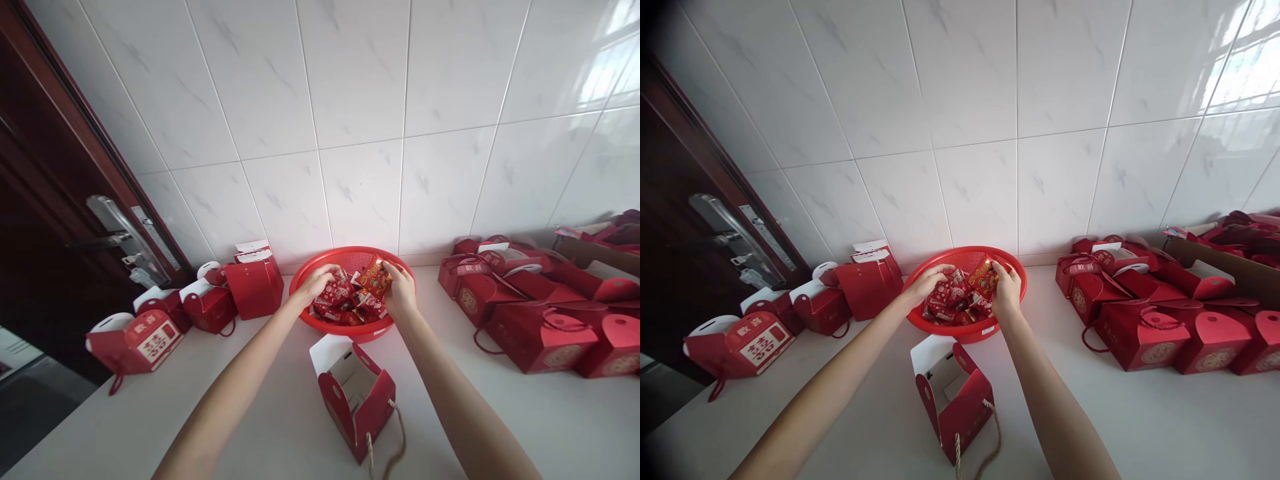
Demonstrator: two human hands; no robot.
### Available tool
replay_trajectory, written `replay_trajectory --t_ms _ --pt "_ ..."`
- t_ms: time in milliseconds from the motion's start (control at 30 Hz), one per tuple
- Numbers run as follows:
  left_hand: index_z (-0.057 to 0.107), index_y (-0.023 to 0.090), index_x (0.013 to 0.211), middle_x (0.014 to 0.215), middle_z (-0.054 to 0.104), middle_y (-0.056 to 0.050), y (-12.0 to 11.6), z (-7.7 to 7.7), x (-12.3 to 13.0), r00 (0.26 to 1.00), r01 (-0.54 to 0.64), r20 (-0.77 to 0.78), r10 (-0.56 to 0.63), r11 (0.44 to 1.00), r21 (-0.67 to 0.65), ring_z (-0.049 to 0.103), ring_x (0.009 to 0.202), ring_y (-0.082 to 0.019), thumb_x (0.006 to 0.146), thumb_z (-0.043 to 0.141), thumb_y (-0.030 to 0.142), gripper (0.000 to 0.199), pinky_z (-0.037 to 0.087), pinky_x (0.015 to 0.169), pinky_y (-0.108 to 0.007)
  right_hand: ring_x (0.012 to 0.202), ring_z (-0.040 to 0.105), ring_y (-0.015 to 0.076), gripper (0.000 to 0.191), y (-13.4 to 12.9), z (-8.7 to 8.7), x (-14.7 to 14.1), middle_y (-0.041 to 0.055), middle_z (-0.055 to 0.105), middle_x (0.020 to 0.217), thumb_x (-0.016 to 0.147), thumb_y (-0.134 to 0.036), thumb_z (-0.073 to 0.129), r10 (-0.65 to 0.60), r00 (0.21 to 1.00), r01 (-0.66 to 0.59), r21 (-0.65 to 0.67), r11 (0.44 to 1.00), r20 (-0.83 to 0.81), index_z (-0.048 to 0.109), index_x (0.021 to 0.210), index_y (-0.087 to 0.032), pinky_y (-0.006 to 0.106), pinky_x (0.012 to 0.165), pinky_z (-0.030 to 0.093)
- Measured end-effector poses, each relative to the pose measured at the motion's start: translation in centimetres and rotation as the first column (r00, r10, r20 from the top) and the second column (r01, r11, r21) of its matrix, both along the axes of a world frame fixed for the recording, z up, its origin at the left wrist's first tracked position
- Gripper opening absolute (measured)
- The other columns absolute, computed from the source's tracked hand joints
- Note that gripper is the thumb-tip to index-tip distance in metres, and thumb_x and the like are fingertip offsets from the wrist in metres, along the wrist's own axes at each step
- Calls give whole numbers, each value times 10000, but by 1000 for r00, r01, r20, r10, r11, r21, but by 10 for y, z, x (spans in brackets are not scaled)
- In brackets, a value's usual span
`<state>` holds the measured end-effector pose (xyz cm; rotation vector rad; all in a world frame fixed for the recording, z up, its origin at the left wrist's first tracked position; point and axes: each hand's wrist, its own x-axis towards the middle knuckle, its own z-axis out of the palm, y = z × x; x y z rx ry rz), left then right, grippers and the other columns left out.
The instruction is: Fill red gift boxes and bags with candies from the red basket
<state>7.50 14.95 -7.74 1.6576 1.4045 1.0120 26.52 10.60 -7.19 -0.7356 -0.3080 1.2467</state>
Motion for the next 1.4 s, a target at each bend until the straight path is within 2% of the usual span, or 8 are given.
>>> replay_trajectory --t_ms 300,533,667,800,933,1067,1200,1400 --pt "690 224 1172 1005 751 -29 5 1 -10 973 48 -229 -43 999 17 686 826 -183 729 516 112 489 553 719 -270 558 676 153 140 -2 1 -2 -21 718 609 638 -175 760 -8 1000 8 1 1000 17 632 689 -198 252 549 579" --pt "703 231 609 711 720 -20 11 15 -29 831 159 -530 -169 985 -64 653 740 -221 627 576 171 141 506 712 -285 545 662 148 128 -2 1 -1 -19 715 609 640 -177 756 4 999 -4 4 1000 44 637 683 -198 251 539 572" --pt "682 243 525 642 698 -22 16 8 -27 753 194 -616 -233 972 -130 625 669 -222 500 684 161 86 461 610 -269 555 668 155 130 -3 1 -2 -21 716 617 639 -188 759 1 998 -1 7 1000 59 644 698 -206 255 543 572" --pt "683 249 513 622 685 -11 19 0 -22 731 192 -635 -250 968 -160 605 633 -200 490 727 205 67 431 564 -248 565 673 160 134 -2 -1 -1 -21 715 619 647 -204 763 -3 997 3 11 1000 72 643 705 -211 261 556 576" --pt "744 263 604 726 733 -19 14 4 -18 724 200 -632 -278 961 -193 639 713 -222 549 758 286 62 450 613 -260 558 665 158 120 -1 -2 -1 -21 710 611 655 -209 754 -6 997 6 9 1000 75 642 697 -207 260 539 567" --pt "809 280 778 759 747 -12 6 14 -16 691 245 -611 -386 921 -304 657 713 -239 518 829 374 277 464 632 -277 559 659 153 100 -2 -1 -1 -22 706 607 660 -203 739 -13 997 12 4 1000 75 645 693 -201 256 536 564" --pt "822 265 850 648 703 10 3 14 -17 670 269 -590 -451 888 -373 626 612 -223 374 866 225 480 450 599 -276 560 659 158 103 -2 1 -2 -24 705 608 650 -205 739 -13 997 13 2 1000 78 649 699 -205 263 537 566" --pt "800 247 800 746 742 -20 9 7 -21 777 243 -532 -338 939 -242 656 745 -240 553 776 305 255 454 640 -262 563 661 154 118 -2 1 -2 -24 704 606 635 -210 744 -18 996 17 8 1000 85 643 696 -210 249 528 563"
